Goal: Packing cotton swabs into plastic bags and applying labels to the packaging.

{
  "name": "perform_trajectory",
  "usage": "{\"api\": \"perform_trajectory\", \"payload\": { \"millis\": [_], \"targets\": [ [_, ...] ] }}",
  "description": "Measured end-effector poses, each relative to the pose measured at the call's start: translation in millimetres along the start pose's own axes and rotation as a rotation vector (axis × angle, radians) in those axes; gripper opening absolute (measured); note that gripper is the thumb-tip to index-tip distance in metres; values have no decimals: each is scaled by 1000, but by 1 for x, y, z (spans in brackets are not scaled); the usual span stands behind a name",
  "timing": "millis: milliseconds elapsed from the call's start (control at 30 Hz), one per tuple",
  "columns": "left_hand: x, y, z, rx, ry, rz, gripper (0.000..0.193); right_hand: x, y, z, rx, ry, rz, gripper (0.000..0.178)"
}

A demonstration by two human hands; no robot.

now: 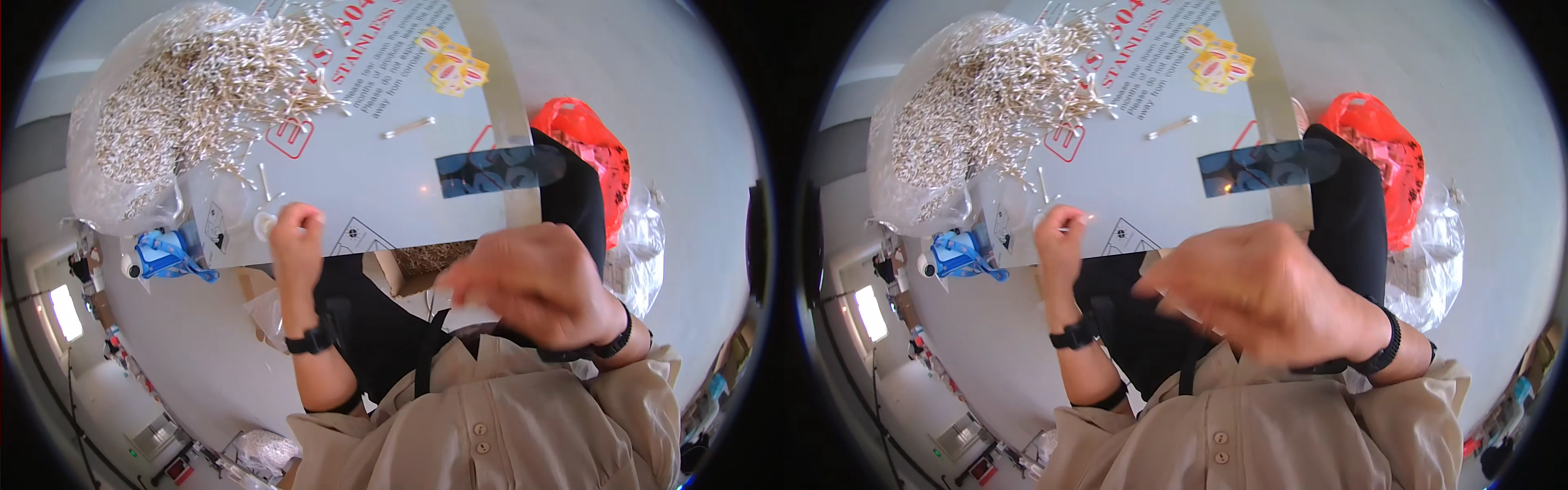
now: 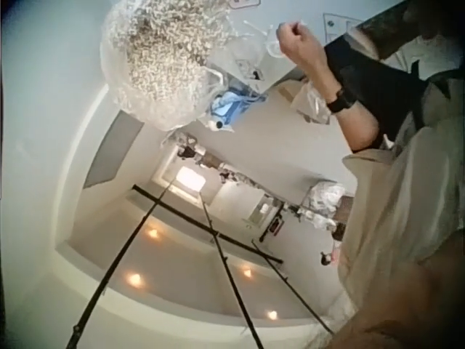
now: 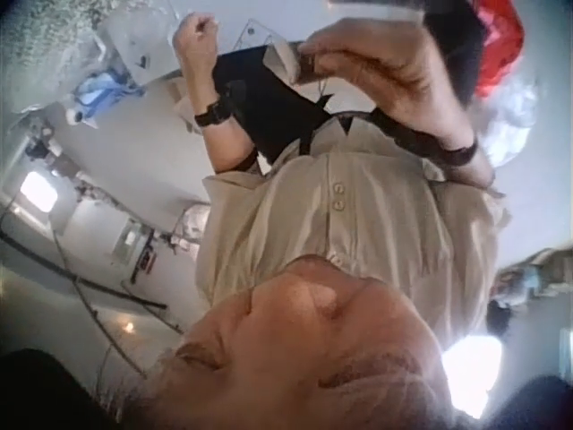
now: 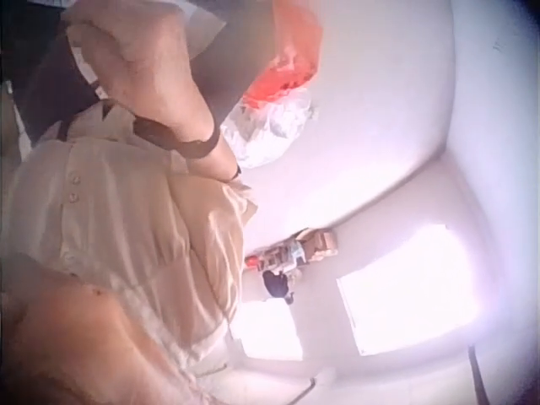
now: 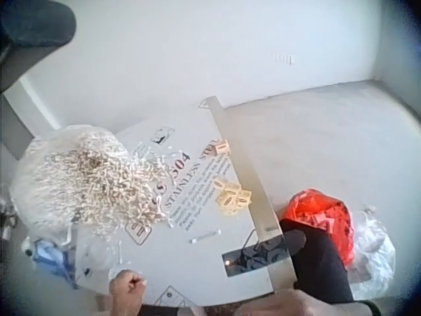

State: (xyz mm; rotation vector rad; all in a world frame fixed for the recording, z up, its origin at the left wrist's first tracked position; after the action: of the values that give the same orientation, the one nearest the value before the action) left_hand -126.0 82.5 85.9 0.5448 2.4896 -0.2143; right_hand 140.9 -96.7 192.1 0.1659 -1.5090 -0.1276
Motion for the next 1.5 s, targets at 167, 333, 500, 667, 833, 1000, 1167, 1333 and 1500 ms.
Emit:
{"api": "perform_trajectory", "payload": {
  "millis": [167,333,500,667,833,1000,1167,1333,1500],
  "targets": [
    [119,50,-69,-274,148,-209,7,-95,-30,-3,-394,154,540,13],
    [183,56,-92,-377,186,-346,13,-140,-43,-4,-467,164,574,13],
    [201,68,-68,-349,233,-205,22,-153,-41,1,-470,81,630,12],
    [203,78,-60,-275,191,-247,22,-155,-34,5,-457,13,643,12],
    [205,70,-75,-480,-225,-386,11,-158,-30,8,-415,-35,612,11],
    [122,42,-80,-615,-240,-154,4,-144,-10,22,-333,46,601,15],
    [-16,-21,-18,-120,-514,39,5,-113,28,81,-380,520,576,23],
    [-69,-54,40,-69,-623,-8,11,-130,8,86,-390,530,589,18],
    [-84,-61,57,-6,-579,62,13,-131,-16,71,-574,431,646,12]
  ]
}}
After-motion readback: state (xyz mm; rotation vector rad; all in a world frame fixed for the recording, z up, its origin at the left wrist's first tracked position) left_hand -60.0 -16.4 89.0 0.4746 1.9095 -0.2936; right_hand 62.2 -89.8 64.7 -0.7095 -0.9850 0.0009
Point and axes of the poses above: each hand's wrist, its own y-axis towards the middle knuckle, its own z-axis out of the palm, x = y × z, the point moved 2 cm from there along y, towards the middle knuckle, and after that the axes turned 4 degrees about y, right-handed, at the moved point
